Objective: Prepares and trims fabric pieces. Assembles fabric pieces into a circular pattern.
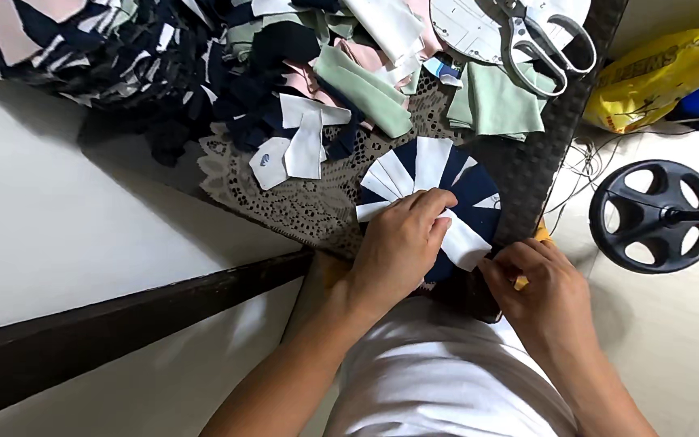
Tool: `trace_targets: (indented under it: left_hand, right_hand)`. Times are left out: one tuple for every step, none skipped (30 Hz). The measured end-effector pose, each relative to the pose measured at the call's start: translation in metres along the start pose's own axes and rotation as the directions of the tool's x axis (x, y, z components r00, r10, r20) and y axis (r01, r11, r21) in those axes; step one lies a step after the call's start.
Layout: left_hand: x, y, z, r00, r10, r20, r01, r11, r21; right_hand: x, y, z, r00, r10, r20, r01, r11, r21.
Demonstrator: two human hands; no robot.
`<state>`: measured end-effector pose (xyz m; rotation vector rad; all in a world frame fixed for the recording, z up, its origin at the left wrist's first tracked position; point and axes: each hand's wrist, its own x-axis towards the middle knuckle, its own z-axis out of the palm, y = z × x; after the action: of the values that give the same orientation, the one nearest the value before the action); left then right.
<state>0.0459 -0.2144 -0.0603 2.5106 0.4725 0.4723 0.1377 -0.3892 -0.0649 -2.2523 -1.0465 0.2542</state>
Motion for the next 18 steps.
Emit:
trace_targets:
  left_hand:
    - [0.0,0.0,0.0,1.0,-0.001,0.001,0.001,1.0,-0.006]
    - [0.0,-0.001,0.0,1.0,-0.003,0.002,0.003,1.0,-0.009]
    - [0.001,-0.001,0.0,1.0,-0.004,0.001,0.004,1.0,-0.006]
    - [0.001,-0.001,0.0,1.0,-0.003,-0.003,0.003,1.0,-0.003]
    - [0.002,-0.002,0.0,1.0,-0.001,-0.007,0.001,1.0,-0.001]
    - [0.002,-0.002,0.0,1.0,0.002,-0.009,-0.002,1.0,0.0]
    - [0.003,-0.002,-0.001,1.0,0.005,-0.011,-0.005,1.0,0.002]
    - [0.003,-0.002,-0.001,1.0,0.008,-0.011,-0.008,1.0,0.003]
    - [0.004,-0.001,-0.001,1.0,0.01,-0.009,-0.01,1.0,0.003]
    - [0.004,-0.001,-0.001,1.0,0.01,-0.007,-0.01,1.0,0.003]
    - [0.005,-0.001,-0.001,1.0,0.011,-0.006,-0.011,1.0,0.003]
    - [0.005,-0.001,-0.001,1.0,0.015,-0.006,-0.015,1.0,0.006]
    - [0.005,-0.001,0.0,1.0,0.02,-0.007,-0.02,1.0,0.013]
    - [0.005,-0.002,0.0,1.0,0.026,-0.01,-0.026,1.0,0.017]
    - [0.005,-0.002,0.0,0.999,0.03,-0.01,-0.03,0.999,0.024]
    - [0.006,-0.002,0.001,0.999,0.033,-0.008,-0.032,0.999,0.03]
    - [0.006,-0.002,0.001,0.999,0.035,-0.006,-0.035,0.999,0.035]
    - [0.006,-0.002,0.001,0.999,0.037,-0.004,-0.037,0.999,0.037]
  right_hand:
    - [-0.002,0.003,-0.002,1.0,0.003,0.002,-0.004,0.999,0.033]
    - [-0.005,0.007,-0.004,1.0,0.009,0.002,-0.009,0.998,0.062]
    - [-0.007,0.01,-0.005,1.0,0.011,-0.007,-0.01,0.997,0.082]
    - [-0.01,0.013,-0.006,1.0,0.008,-0.02,-0.006,0.996,0.094]
    - [-0.012,0.016,-0.006,0.999,-0.001,-0.038,0.005,0.994,0.105]
    - [-0.014,0.018,-0.006,0.998,-0.015,-0.06,0.022,0.993,0.114]
    - [-0.016,0.019,-0.005,0.996,-0.033,-0.084,0.043,0.992,0.118]
    - [-0.018,0.021,-0.003,0.992,-0.056,-0.11,0.068,0.991,0.116]
    - [-0.019,0.022,-0.002,0.988,-0.079,-0.136,0.094,0.989,0.111]
    - [-0.021,0.023,0.0,0.982,-0.102,-0.157,0.119,0.988,0.1]
    - [-0.023,0.023,0.001,0.977,-0.123,-0.174,0.14,0.987,0.085]
    - [-0.024,0.023,0.003,0.972,-0.146,-0.186,0.161,0.985,0.067]
    - [-0.025,0.022,0.004,0.966,-0.171,-0.193,0.182,0.982,0.045]
    - [-0.026,0.022,0.006,0.959,-0.201,-0.201,0.21,0.977,0.025]
    - [-0.026,0.021,0.008,0.949,-0.235,-0.209,0.242,0.97,0.007]
    - [-0.026,0.021,0.01,0.94,-0.268,-0.212,0.273,0.962,-0.009]
    - [-0.026,0.02,0.012,0.931,-0.296,-0.214,0.297,0.954,-0.027]
    - [-0.026,0.019,0.013,0.923,-0.317,-0.218,0.317,0.948,-0.037]
